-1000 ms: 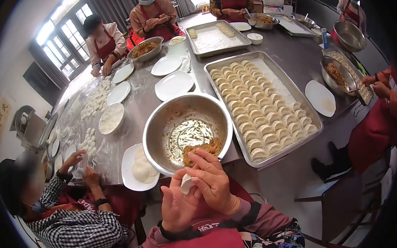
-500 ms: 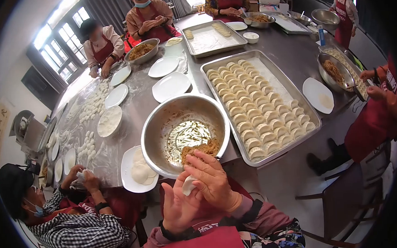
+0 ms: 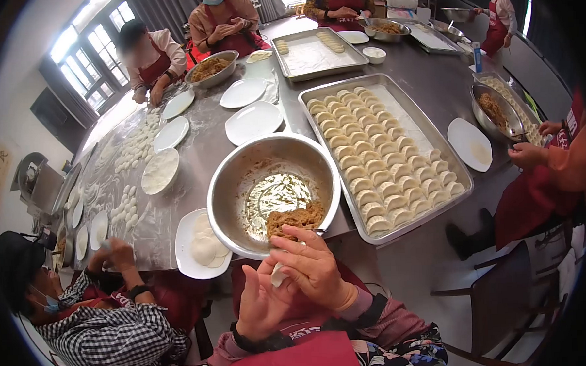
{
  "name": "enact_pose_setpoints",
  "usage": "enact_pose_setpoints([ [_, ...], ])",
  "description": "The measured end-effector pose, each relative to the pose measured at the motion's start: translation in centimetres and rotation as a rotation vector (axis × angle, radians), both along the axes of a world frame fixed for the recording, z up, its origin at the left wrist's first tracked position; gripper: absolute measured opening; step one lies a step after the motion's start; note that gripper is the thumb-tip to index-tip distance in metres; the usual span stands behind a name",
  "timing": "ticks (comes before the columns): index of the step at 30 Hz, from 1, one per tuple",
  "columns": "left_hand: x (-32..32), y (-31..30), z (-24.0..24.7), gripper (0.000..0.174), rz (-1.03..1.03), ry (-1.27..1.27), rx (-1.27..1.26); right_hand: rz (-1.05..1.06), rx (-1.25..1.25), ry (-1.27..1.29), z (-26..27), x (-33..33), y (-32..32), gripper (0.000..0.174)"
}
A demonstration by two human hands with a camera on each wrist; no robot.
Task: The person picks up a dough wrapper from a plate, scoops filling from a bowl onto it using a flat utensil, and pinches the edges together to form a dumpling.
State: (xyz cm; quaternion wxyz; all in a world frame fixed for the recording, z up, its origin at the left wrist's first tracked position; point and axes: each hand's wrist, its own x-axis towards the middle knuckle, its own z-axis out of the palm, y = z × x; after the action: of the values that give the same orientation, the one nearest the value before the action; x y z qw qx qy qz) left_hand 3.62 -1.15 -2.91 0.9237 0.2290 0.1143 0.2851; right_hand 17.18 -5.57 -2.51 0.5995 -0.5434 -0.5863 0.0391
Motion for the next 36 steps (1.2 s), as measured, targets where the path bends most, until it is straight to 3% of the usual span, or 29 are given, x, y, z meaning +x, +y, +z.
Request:
enact_pose_setpoints([
  [6,-0.4,0.1,-1.3,0.07,-0.022,0.036,0.018,0.02,0.0,-0.12,-0.8,0.1,-0.1,0.016],
  [12,-0.8,0.4,-0.7,0.065,-0.051,-0.044,0.016,0.18,-0.158,0.119,0.4,0.0,-0.4,0.016],
  [16,-0.6,0.4,-0.3,0.062,-0.055,-0.032,0.01,0.245,-0.173,0.045,-0.3,0.5,-0.4,0.016],
  [18,-0.5,0.4,0.8,0.073,-0.079,0.147,0.087,0.212,-0.175,0.013,0.0,0.4,-0.4,0.016],
  [23,-0.9,0.9,-0.1,0.072,-0.107,0.149,0.091,0.347,-0.249,-0.048,0.8,1.3,0.3,0.017],
  [25,-1.0,1.5,-0.5,0.07,-0.22,0.065,0.157,0.372,-0.262,-0.07,0.4,1.9,0.3,0.016],
  [32,-1.0,1.7,-0.3,0.071,-0.226,0.074,0.107,0.388,-0.287,-0.078,1.1,1.5,0.8,0.014],
  [36,-1.1,2.2,-0.6,0.065,-0.24,0.036,0.074,0.463,-0.289,-0.208,1.0,2.0,1.3,0.014],
])
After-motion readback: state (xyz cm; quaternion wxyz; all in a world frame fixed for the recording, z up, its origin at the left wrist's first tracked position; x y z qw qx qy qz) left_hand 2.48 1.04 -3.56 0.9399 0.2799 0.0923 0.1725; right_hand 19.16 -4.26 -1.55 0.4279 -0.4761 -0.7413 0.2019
